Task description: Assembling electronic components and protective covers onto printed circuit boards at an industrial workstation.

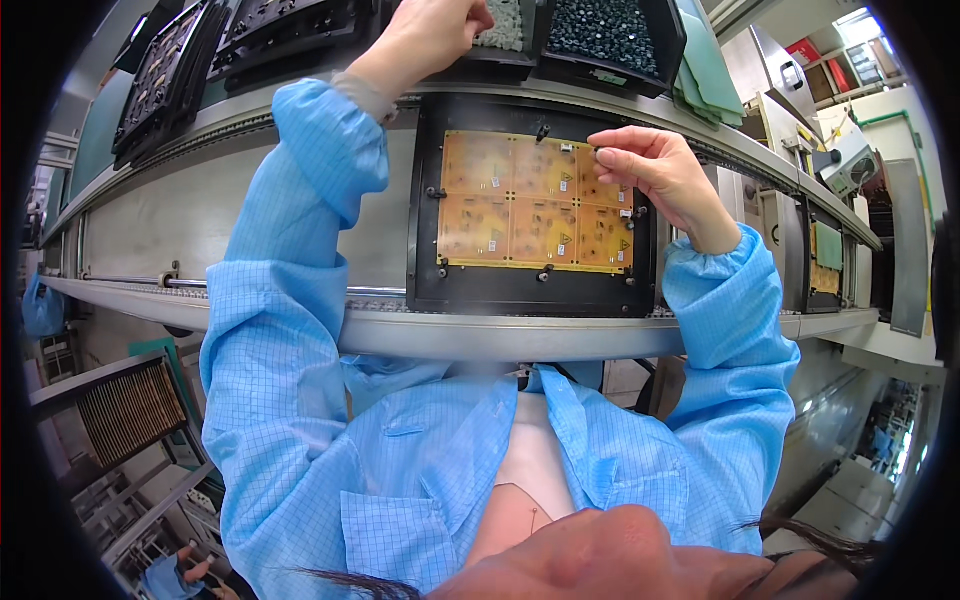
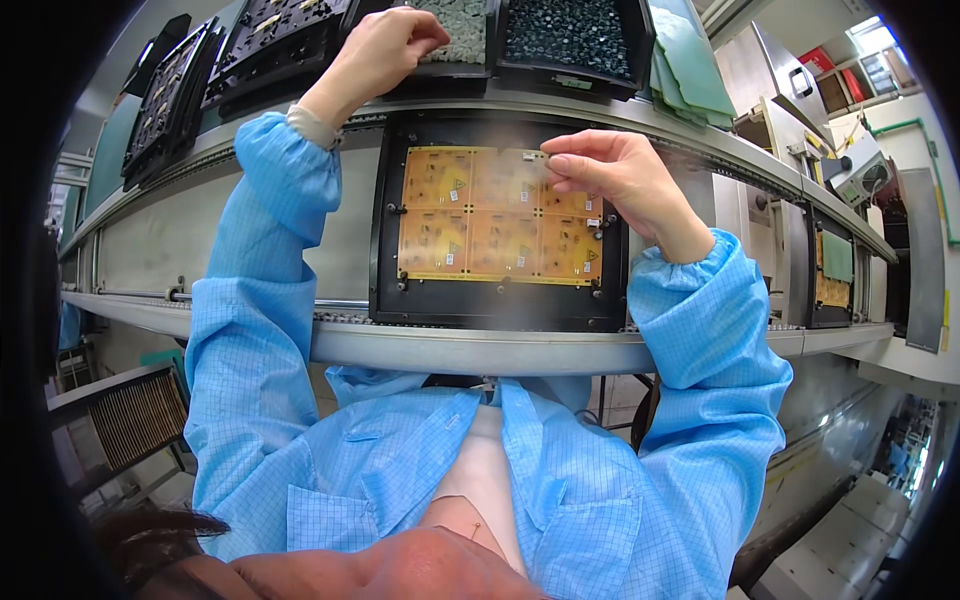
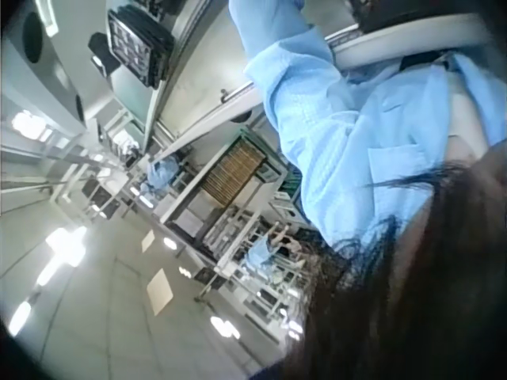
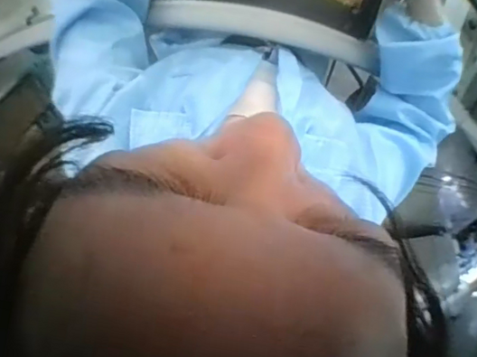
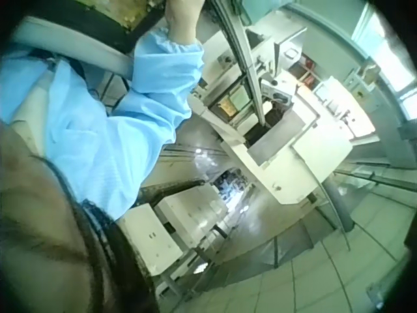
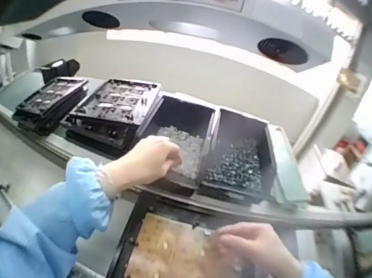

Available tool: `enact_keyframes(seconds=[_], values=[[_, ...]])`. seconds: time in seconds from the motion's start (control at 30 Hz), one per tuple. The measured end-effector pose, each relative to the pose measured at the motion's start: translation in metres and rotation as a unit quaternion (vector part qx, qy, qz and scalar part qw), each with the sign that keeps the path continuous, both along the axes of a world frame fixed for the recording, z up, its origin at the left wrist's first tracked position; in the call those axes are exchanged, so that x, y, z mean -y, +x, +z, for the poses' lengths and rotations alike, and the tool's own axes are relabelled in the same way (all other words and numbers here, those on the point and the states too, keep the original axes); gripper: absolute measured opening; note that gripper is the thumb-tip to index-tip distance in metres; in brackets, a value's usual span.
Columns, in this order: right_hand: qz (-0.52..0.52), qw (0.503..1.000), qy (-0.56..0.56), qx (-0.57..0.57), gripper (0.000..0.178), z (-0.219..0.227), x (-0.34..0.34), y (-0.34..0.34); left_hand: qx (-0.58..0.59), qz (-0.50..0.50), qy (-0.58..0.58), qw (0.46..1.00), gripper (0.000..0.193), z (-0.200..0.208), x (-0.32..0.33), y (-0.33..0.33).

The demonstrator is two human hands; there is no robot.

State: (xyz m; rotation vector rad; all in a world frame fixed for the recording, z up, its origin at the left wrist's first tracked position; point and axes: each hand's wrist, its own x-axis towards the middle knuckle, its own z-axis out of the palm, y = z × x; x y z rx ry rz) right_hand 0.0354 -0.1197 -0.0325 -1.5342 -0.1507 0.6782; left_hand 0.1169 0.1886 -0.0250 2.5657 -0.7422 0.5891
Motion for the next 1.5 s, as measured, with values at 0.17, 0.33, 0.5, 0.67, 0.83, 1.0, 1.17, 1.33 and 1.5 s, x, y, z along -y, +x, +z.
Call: enact_keyframes(seconds=[0.17,0.33,0.5,0.67,0.83,1.0,1.17,1.33,1.5], values=[[0.014,0.992,-0.093,0.089,0.024,-0.006,-0.007,0.003,0.006,-0.007,-0.106,0.994,0.007,0.022,0.007,-0.049],[0.005,0.907,-0.279,0.314,0.016,-0.013,-0.019,-0.007,-0.088,-0.030,-0.159,0.983,0.013,0.004,-0.001,-0.068],[0.016,0.860,-0.309,0.405,0.012,-0.015,-0.019,-0.007,-0.129,-0.036,-0.205,0.969,0.014,-0.001,-0.006,-0.075],[0.015,0.866,-0.315,0.387,0.013,-0.013,-0.018,-0.007,-0.133,-0.055,-0.226,0.963,0.016,-0.007,-0.011,-0.073],[0.004,0.874,-0.320,0.366,0.014,-0.014,-0.016,-0.008,-0.192,-0.042,-0.306,0.932,0.012,0.013,-0.001,-0.081],[0.008,0.872,-0.329,0.363,0.013,-0.011,-0.016,-0.007,-0.297,-0.010,-0.376,0.878,0.008,0.020,-0.002,-0.085],[0.018,0.861,-0.355,0.363,0.014,-0.007,-0.017,-0.007,-0.294,0.002,-0.375,0.879,0.011,0.020,-0.004,-0.084],[0.020,0.836,-0.385,0.390,0.015,-0.005,-0.020,-0.007,-0.333,0.002,-0.392,0.858,0.010,0.029,-0.004,-0.088],[0.013,0.812,-0.405,0.419,0.015,-0.006,-0.024,-0.011,-0.329,-0.014,-0.386,0.862,0.011,0.022,-0.006,-0.086]])
